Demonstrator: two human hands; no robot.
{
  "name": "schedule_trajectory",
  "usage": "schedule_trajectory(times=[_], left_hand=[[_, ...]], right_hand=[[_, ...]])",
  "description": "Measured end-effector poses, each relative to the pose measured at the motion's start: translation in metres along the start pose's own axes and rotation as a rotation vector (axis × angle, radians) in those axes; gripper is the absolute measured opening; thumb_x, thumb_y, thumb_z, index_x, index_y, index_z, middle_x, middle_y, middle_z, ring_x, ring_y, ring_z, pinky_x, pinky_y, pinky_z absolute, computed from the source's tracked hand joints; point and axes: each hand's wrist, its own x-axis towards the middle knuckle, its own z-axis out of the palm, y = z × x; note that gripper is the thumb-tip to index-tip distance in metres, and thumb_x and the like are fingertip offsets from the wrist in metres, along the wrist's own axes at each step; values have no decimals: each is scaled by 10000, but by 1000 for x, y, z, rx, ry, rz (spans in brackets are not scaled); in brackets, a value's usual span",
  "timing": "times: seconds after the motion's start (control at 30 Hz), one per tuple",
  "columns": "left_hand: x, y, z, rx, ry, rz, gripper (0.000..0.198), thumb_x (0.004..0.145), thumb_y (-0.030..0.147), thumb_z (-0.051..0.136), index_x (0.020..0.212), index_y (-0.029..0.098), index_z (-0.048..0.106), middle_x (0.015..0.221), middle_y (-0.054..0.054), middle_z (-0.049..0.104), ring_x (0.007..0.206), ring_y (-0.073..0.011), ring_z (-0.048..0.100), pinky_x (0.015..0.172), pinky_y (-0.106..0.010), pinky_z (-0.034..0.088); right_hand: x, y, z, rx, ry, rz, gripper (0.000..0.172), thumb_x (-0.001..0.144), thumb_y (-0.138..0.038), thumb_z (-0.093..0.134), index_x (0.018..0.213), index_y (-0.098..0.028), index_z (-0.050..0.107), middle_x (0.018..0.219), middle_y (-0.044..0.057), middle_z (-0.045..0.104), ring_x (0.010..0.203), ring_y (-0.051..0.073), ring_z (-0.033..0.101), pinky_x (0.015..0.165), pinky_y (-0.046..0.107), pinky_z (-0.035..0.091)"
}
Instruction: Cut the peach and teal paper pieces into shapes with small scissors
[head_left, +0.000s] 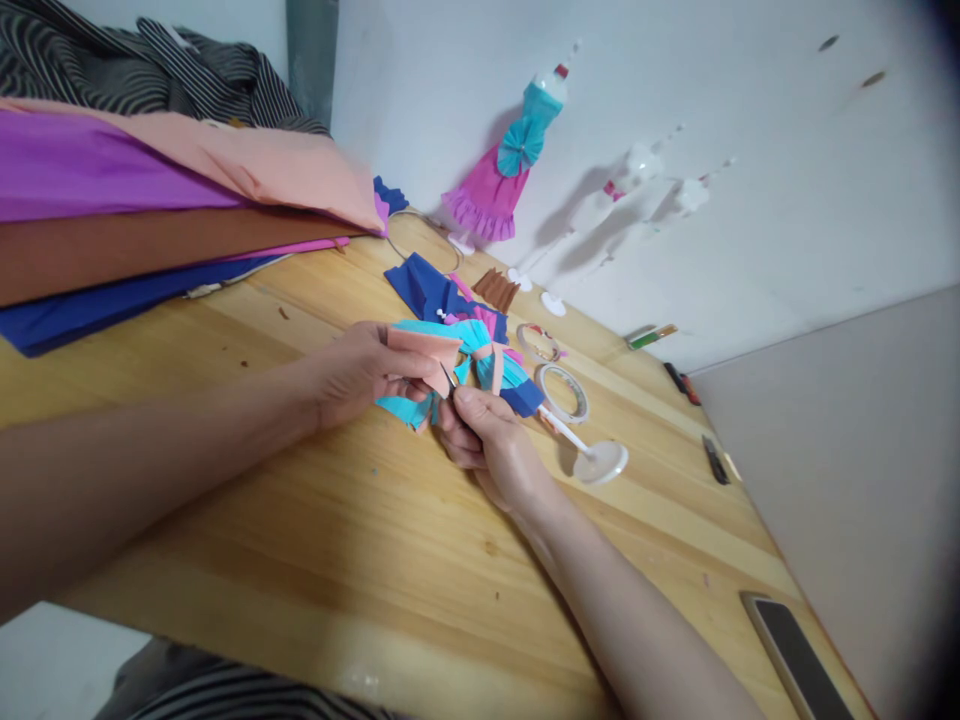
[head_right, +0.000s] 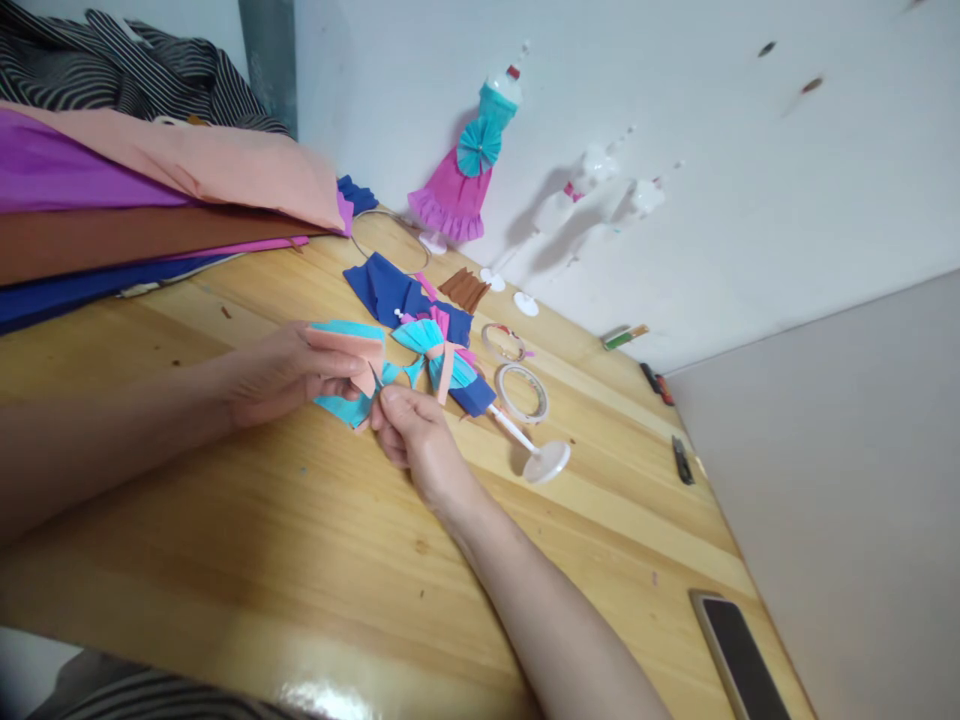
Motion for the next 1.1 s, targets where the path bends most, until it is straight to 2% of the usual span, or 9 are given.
schedule_trajectory(times=[0.17, 0.4, 0.57, 0.77, 0.97, 1.1], left_hand=[[2, -3, -2, 22, -26, 30, 59, 677, 119, 669, 631, 101, 702, 625, -20, 654, 616, -104, 543, 630, -224, 454], [0, -5, -1, 10, -12, -11, 58, 697, 92, 641, 705, 83, 697, 615, -42, 668, 610, -105, 542, 647, -245, 436], [-2, -2, 3, 20, -24, 7, 88, 711, 99, 615, 643, 80, 668, 620, -61, 650, 621, -119, 531, 640, -268, 428], [-1, -3, 2, 24, -31, 24, 84, 721, 114, 620, 658, 84, 666, 623, -57, 652, 597, -121, 566, 632, -260, 429], [0, -3, 2, 6, 15, 34, 80, 680, 108, 664, 601, 94, 669, 605, -34, 625, 614, -111, 521, 608, -244, 444], [-1, 0, 3, 4, -29, 38, 84, 661, 76, 637, 582, 92, 660, 643, -51, 621, 639, -124, 519, 589, -254, 436]], right_hand=[[0, -2, 0, 25, -9, 18, 366, 777, -497, 644, 648, -171, 539, 438, -111, 226, 407, 53, 121, 413, 231, 55], [1, -1, -1, 38, -7, 26, 357, 784, -485, 638, 650, -166, 550, 428, -109, 230, 400, 54, 130, 412, 236, 59], [0, 0, -1, 35, -7, 12, 358, 801, -482, 629, 656, -163, 554, 436, -102, 249, 400, 56, 147, 411, 244, 57], [0, 2, 0, 11, 9, -16, 383, 815, -519, 616, 720, -148, 596, 441, -98, 268, 397, 59, 147, 408, 254, 54], [-1, -2, 2, 50, 29, -46, 340, 777, -462, 651, 679, -207, 448, 465, -93, 348, 373, 54, 179, 378, 242, 59], [-1, -4, 0, 43, 6, -8, 271, 776, -441, 586, 727, -182, 520, 493, -83, 366, 370, 53, 195, 381, 249, 67]])
